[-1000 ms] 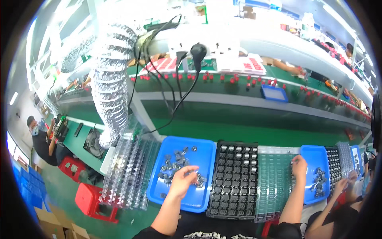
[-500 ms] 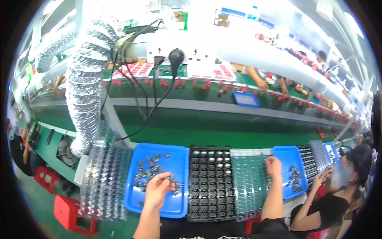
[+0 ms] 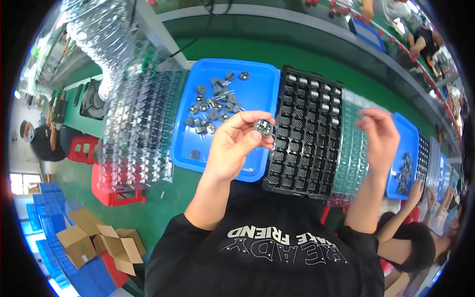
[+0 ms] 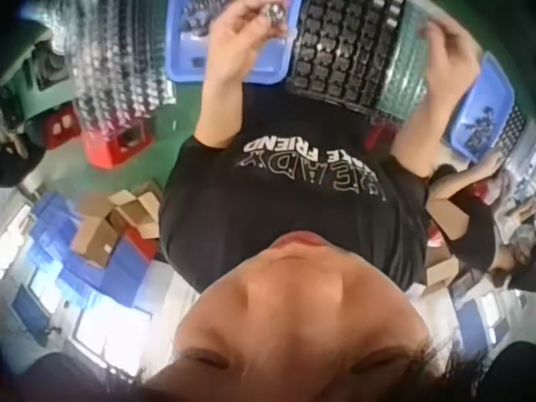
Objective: Assembling small metal and plastic electronic components and placing them into a grid tray.
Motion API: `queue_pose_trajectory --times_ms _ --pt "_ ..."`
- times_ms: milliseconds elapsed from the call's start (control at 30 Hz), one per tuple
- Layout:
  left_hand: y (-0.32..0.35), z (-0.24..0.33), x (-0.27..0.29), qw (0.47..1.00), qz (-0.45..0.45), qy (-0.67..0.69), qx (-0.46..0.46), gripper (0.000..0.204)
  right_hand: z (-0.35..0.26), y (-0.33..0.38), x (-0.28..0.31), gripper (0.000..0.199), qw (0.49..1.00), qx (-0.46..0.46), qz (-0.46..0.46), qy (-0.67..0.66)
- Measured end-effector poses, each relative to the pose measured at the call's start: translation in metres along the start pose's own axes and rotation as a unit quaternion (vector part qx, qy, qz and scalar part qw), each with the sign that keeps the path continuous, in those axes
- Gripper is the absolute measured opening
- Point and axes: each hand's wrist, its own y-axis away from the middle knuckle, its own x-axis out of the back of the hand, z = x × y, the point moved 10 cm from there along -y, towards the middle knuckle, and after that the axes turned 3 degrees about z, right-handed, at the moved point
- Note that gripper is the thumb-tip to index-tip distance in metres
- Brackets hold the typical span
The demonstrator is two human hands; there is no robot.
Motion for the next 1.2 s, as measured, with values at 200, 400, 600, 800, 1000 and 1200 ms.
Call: queue_pose_trajectory --times_ms 200,400,600,800,1000,1200 --pt "0.009 -0.009 -0.029 0.999 -0.038 -0.011 -0.004 0.038 -0.087 0.054 -0.102 0.024 0.991 0.099 -0.078 -0.042" --pt "0.014 0.001 -0.044 0.999 -0.042 -0.012 -0.025 0.039 -0.095 0.062 -0.112 0.025 0.982 0.179 -0.056 0.010" --pt "0.019 -0.003 -0.040 0.999 -0.032 -0.007 -0.019 0.042 -0.103 0.073 -0.115 0.025 0.969 0.225 -0.054 0.091" --pt "0.019 -0.011 -0.035 0.997 -0.066 -0.014 -0.022 0.033 -0.105 0.077 -0.118 0.029 0.961 0.241 -0.062 0.119" --pt "0.020 -0.020 -0.029 0.999 -0.034 -0.028 -0.021 0.034 -0.043 0.067 -0.124 0.014 0.989 -0.023 -0.118 -0.083" --pt "-0.011 -0.006 -0.018 0.792 0.019 -0.607 -0.064 0.048 0.022 -0.007 -0.101 0.007 0.977 0.014 -0.060 0.204"
